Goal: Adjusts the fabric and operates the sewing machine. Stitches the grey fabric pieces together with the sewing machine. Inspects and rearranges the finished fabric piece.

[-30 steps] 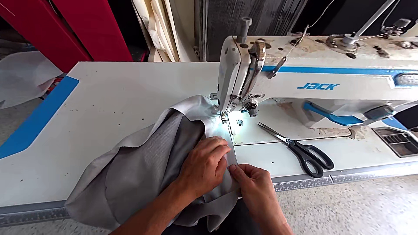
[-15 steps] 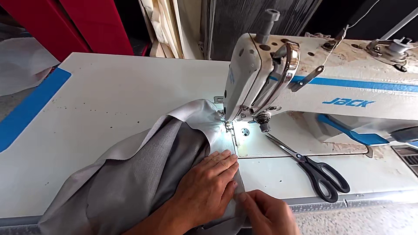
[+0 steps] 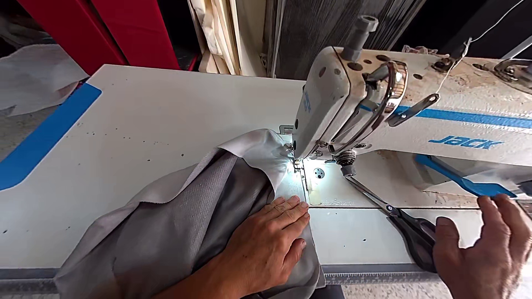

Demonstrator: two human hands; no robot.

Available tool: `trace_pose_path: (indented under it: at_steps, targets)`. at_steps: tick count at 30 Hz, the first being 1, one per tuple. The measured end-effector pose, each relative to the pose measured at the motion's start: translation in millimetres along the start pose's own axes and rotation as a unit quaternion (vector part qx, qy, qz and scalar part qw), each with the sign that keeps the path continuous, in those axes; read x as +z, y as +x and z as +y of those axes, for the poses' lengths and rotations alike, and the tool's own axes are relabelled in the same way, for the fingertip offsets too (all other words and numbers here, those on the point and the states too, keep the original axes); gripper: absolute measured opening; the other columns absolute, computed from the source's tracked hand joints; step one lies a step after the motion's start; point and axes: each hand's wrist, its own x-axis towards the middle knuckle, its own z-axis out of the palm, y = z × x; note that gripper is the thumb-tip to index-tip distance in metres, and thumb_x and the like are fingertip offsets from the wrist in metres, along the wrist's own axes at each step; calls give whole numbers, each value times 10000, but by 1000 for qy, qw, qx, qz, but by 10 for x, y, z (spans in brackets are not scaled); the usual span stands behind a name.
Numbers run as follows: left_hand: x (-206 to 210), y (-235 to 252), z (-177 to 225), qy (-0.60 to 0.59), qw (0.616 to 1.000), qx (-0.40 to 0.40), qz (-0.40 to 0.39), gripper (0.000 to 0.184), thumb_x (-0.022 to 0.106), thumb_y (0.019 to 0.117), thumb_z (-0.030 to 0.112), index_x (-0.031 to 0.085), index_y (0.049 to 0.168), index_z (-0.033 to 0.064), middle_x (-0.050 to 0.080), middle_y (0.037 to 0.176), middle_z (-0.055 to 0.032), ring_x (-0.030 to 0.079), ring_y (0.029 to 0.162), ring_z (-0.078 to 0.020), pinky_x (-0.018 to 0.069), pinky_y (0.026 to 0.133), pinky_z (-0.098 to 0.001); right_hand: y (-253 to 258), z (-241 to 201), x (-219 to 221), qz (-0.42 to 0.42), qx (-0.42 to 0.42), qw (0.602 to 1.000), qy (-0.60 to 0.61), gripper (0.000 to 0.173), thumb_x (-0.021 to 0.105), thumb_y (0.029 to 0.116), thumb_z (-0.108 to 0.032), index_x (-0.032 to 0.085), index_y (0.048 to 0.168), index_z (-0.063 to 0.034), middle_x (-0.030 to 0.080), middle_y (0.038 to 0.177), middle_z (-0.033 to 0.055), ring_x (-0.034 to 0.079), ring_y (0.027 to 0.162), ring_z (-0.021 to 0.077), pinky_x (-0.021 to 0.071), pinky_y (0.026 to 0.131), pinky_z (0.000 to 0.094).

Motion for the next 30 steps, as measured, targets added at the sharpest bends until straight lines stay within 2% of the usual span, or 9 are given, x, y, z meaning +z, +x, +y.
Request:
trace_pose_path:
  at_steps: [5,9,21,30]
  targets:
    - [9,3,-2,4,1000,3,3,446,409,1065,341,689,1341,132,649,1418,5,525,1401,-128,397,1192,-320,12,184,-25,8,-22,998,56,641,451,1026,-395,488,1458,78,412,1536,337,359,1468,457,324,1192,516]
    - [15,0,-1,7,1000,1,0,447,405,1065,343,688,1345,140,647,1421,12,518,1405,-120,392,1194,-316,66,335,-14,8,-47,997,63,648,392,1047,-426,499,1450,70,436,1528,317,357,1475,436,302,1210,508]
    - [16,39,-63,14,1000,8,5,446,424,1050,357,697,1336,150,643,1424,22,514,1406,-114,397,1187,-309,114,434,17,20,-66,996,55,596,382,1047,-379,521,1427,58,485,1484,313,384,1446,454,297,1198,526]
    - [-43,31,-249,-6,999,43,0,431,461,1050,392,714,1319,168,635,1434,37,494,1420,-96,389,1201,-311,132,430,12,29,-62,996,63,582,395,1044,-382,556,1394,55,514,1456,309,431,1411,448,347,1165,522]
